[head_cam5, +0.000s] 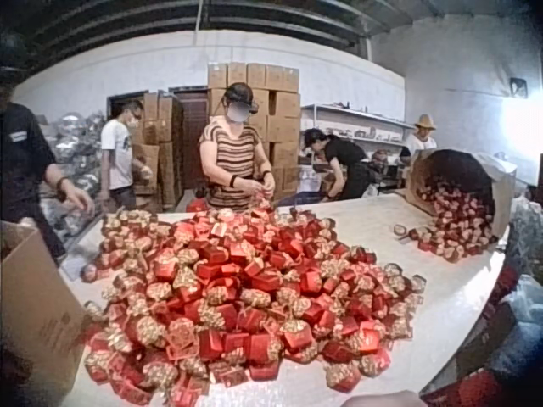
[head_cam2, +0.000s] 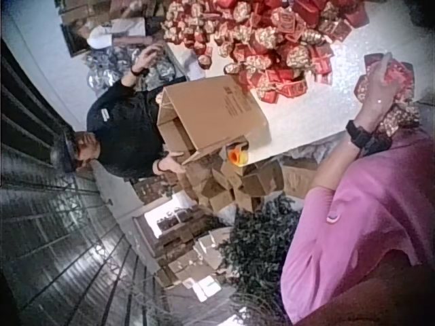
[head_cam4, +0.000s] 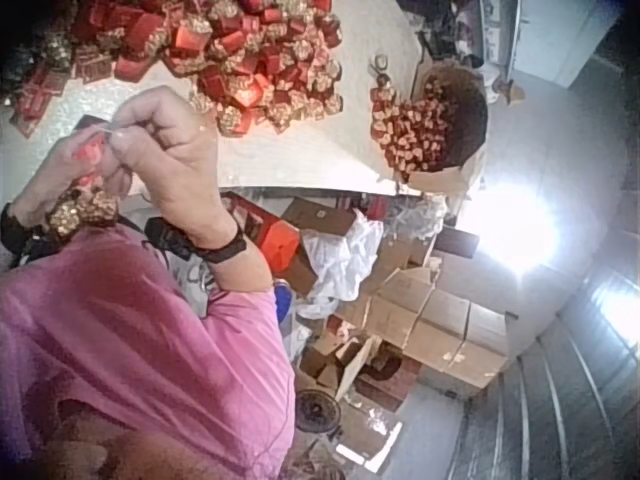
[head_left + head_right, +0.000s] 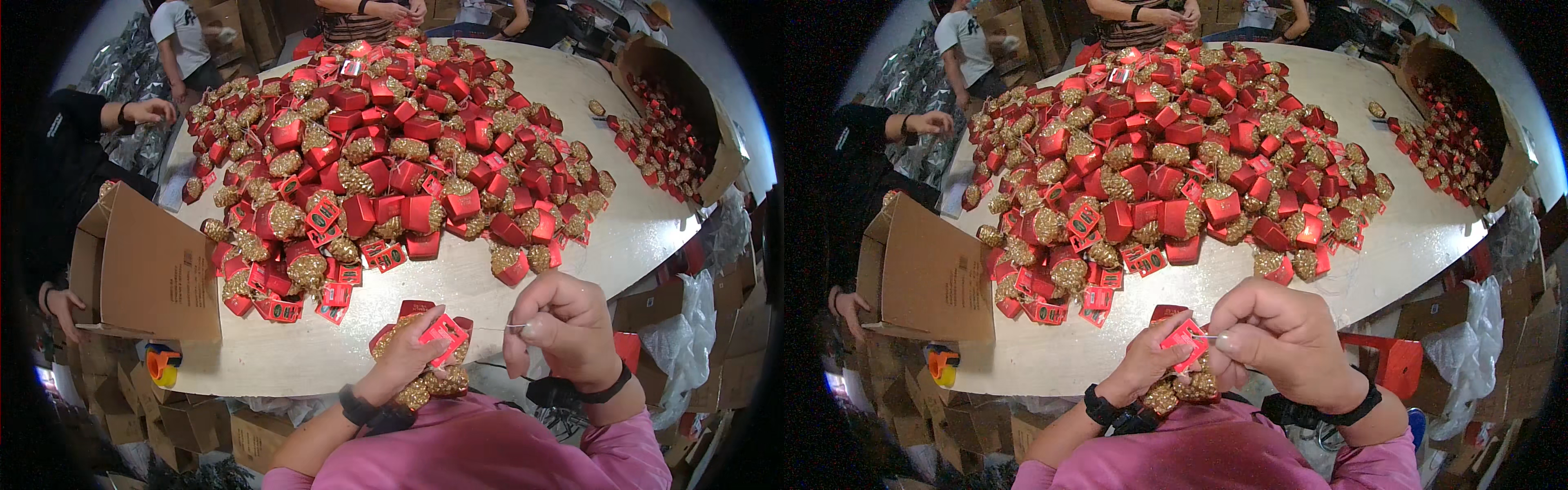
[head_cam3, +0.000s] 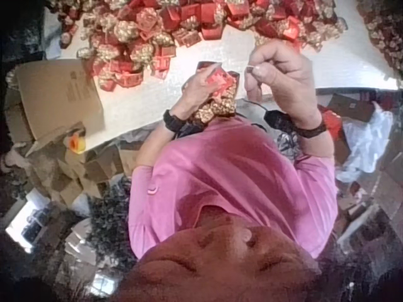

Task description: Sort and organize small red and gold gift boxes in a warehouse setting.

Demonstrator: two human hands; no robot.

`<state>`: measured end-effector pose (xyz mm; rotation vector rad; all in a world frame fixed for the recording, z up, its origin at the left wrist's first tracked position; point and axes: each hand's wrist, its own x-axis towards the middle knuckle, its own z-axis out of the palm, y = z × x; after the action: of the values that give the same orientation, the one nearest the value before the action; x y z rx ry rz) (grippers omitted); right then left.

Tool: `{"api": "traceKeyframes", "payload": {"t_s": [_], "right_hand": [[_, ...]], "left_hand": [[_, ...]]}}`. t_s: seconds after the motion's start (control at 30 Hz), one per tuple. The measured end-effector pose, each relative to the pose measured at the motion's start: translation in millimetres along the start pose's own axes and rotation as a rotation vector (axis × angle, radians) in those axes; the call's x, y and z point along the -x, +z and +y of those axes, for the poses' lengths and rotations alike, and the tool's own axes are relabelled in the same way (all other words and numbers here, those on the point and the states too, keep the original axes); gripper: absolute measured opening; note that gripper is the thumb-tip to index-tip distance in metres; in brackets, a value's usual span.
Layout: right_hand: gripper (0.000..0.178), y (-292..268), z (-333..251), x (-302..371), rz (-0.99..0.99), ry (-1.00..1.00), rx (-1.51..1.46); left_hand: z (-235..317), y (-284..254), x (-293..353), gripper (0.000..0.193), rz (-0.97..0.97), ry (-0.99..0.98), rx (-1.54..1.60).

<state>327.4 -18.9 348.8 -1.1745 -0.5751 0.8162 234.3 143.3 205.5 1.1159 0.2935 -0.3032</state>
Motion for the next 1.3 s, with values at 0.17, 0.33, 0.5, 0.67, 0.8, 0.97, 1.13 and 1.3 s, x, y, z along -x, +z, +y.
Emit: {"api": "traceKeyframes", "payload": {"t_s": [0.17, 0.33, 0.5, 0.67, 0.8, 0.97, 1.13, 1.3], "right_hand": [[0.010, 2, 4, -8, -0.001, 0.031, 0.003], [0.009, -2, 14, -13, -0.018, 0.072, -0.006], [0.009, -4, 17, -15, -0.009, 0.125, 0.029], [0.008, -8, 29, -22, -0.011, 0.225, 0.086], [0.009, -16, 37, -19, 0.021, 0.277, 0.093], [0.008, -24, 27, -9, -0.063, 0.387, 0.083], [0.007, -25, 23, -8, -0.089, 0.471, 0.121], [0.007, -21, 31, -17, -0.021, 0.454, 0.122]], "left_hand": [[-3, -3, -1, 0.053, 0.007, 0.009, 0.027], [6, -1, 0, 0.052, 0.029, -0.018, -0.011], [2, -7, -1, 0.053, 0.019, 0.002, -0.004], [3, -8, -2, 0.054, 0.008, 0.007, -0.044], [4, -10, -3, 0.052, 0.033, 0.003, 0.003], [10, -13, 0, 0.054, 0.073, -0.016, 0.007], [12, -15, -1, 0.054, 0.087, -0.031, 0.012], [12, -15, -1, 0.052, 0.053, 0.000, 0.009]]}}
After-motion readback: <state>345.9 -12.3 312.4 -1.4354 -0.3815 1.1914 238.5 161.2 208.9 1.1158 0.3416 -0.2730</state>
